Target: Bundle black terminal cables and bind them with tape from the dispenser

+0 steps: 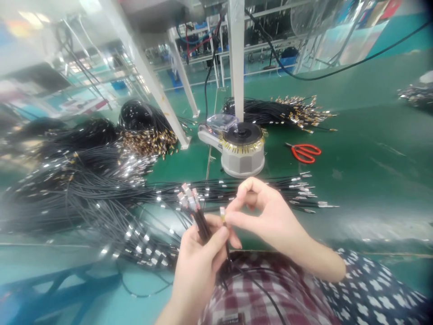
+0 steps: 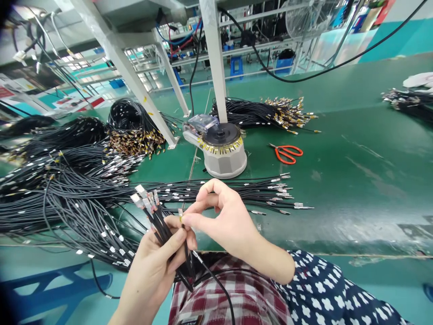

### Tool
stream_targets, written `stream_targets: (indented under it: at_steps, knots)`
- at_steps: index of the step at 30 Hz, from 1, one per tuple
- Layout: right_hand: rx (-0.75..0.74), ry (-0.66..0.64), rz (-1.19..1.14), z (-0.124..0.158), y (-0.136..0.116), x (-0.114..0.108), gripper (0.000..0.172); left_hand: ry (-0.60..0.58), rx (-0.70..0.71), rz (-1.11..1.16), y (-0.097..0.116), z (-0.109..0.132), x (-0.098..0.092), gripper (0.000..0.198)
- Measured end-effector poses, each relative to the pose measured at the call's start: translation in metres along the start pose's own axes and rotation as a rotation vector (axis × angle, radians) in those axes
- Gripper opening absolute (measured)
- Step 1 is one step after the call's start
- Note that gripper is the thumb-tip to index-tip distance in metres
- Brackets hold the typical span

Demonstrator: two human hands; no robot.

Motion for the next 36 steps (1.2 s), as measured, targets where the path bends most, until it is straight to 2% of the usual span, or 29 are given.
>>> stream_targets:
  at_steps: [4, 7, 9, 11, 14, 20, 24, 27, 29, 31, 33, 34, 36]
  knots:
    - [0.035, -0.149, -0.145, -0.009, 0.009, -0.002, 0.036, -0.049, -0.048, 0.024, -0.003, -0.002, -0.003, 0.021]
    - [0.061, -0.296, -0.337, -0.016, 0.019, -0.002, 0.033, -0.052, -0.117, 0.071, -0.003, -0.003, -0.004, 0.022]
    - [0.070, -0.351, -0.374, -0.019, 0.023, -0.004, 0.030, -0.069, -0.142, 0.090, -0.003, -0.004, -0.004, 0.022]
    - [0.054, -0.327, -0.344, -0.021, 0.022, -0.007, 0.023, -0.098, -0.144, 0.095, -0.003, -0.004, -0.002, 0.022]
    - [-0.006, -0.222, -0.186, -0.018, 0.014, -0.012, 0.015, -0.141, -0.132, 0.069, -0.005, -0.007, 0.002, 0.020]
    - [-0.043, -0.006, 0.130, -0.004, 0.003, -0.012, 0.023, -0.112, -0.070, -0.034, -0.010, -0.009, 0.009, 0.020]
    - [-0.035, -0.032, 0.126, 0.001, 0.010, -0.009, 0.016, -0.079, -0.012, -0.080, -0.013, -0.010, 0.008, 0.021]
    - [-0.044, -0.029, 0.145, 0.003, 0.014, -0.014, 0.015, -0.072, -0.029, -0.110, -0.015, -0.012, 0.007, 0.027]
    - [-0.057, 0.004, 0.237, 0.003, 0.016, -0.023, 0.012, -0.050, -0.027, -0.113, -0.015, -0.013, 0.007, 0.026]
    - [-0.060, -0.060, 0.400, 0.003, 0.016, -0.036, 0.004, -0.047, -0.006, -0.085, -0.014, -0.014, 0.008, 0.026]
    - [-0.059, -0.128, 0.609, 0.003, 0.014, -0.047, 0.016, -0.078, -0.006, -0.052, -0.015, -0.014, 0.011, 0.025]
    - [-0.064, -0.122, 0.686, 0.003, 0.012, -0.051, 0.020, -0.100, -0.018, -0.045, -0.016, -0.014, 0.012, 0.024]
    - [-0.078, -0.057, 0.711, 0.004, 0.004, -0.054, 0.019, -0.124, -0.041, -0.052, -0.019, -0.014, 0.014, 0.025]
Point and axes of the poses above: each hand's wrist, its own z-axis away from the middle knuckle, its own x-axis out of the palm, y = z × x, the point moved 1 cm from there along -z, towards the middle knuckle, and after that the axes turned 11 degrees about z, right-handed, at the moved point
